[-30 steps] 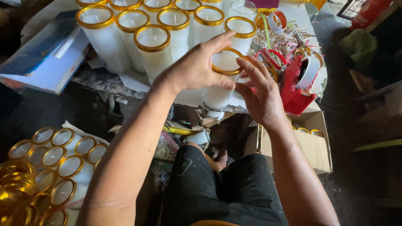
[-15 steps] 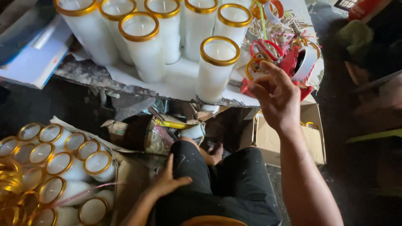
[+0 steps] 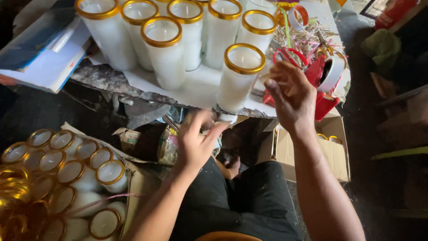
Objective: Assembling candles by fitting gold rims onto them and trimming excess material with a utility knife
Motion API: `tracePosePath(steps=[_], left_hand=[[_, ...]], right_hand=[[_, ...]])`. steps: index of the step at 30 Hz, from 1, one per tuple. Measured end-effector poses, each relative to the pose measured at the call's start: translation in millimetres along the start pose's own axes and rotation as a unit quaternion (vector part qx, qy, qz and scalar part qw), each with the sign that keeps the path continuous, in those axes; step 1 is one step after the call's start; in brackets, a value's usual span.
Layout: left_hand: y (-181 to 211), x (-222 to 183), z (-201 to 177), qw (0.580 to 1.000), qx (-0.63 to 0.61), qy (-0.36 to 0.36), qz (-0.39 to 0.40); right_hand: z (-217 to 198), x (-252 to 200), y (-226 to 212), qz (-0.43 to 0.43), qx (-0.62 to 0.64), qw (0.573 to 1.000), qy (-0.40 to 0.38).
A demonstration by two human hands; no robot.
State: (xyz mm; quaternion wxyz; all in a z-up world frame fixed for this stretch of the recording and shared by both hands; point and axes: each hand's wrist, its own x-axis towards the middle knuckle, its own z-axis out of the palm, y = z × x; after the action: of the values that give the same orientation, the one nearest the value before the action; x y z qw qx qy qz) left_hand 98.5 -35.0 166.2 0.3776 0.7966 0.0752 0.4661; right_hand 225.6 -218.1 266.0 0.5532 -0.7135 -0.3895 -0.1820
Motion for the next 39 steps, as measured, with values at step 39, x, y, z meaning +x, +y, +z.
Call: tracePosePath(steps=[39], left_hand=[[-31.8, -6.9, 41.6, 0.988, -0.134, 0.028, 0.074]], right_hand=[[-23.6, -45.8, -7.4, -0.025, -0.003, 0.999, -0.022]])
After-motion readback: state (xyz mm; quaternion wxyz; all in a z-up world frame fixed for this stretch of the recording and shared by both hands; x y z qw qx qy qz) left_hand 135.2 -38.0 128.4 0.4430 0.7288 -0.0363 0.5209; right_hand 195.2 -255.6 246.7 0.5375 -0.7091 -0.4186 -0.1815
